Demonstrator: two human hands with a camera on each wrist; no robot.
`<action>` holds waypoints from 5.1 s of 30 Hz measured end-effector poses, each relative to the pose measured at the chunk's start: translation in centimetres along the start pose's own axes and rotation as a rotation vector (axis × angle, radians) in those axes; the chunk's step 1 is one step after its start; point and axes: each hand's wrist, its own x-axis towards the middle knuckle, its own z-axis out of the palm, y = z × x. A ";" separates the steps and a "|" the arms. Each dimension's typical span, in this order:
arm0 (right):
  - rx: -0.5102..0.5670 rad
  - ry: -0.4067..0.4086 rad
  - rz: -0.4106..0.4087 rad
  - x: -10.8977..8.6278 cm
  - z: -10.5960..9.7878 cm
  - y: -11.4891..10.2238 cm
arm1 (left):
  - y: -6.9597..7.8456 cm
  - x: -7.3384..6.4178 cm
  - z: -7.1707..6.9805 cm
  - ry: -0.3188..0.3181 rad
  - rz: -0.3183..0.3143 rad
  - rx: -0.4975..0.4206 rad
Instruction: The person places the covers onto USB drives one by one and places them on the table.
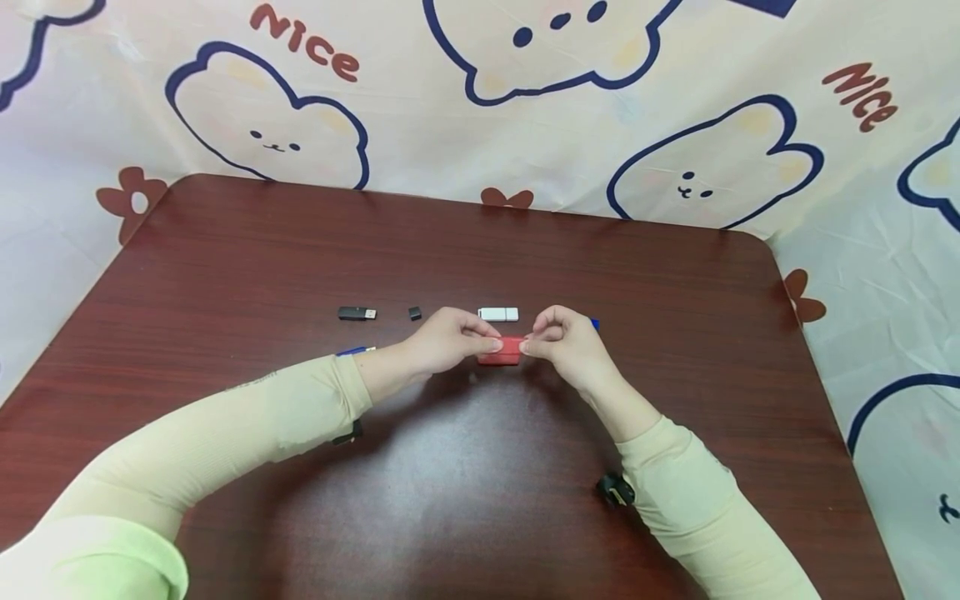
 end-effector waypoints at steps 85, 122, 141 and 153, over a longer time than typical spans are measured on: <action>-0.803 0.032 -0.037 0.4 -6.4 5.5 | 2.2 5.7 10.2 0.066 0.288 1.231; -0.837 0.069 -0.017 0.2 -5.7 3.7 | 3.3 3.7 4.8 0.077 0.359 1.055; -0.826 0.018 -0.093 2.6 0.0 -0.2 | -2.2 -0.2 -7.8 0.251 0.177 0.814; -0.838 -0.053 -0.092 4.3 4.1 -2.0 | -4.4 -1.8 -10.4 0.291 0.127 0.788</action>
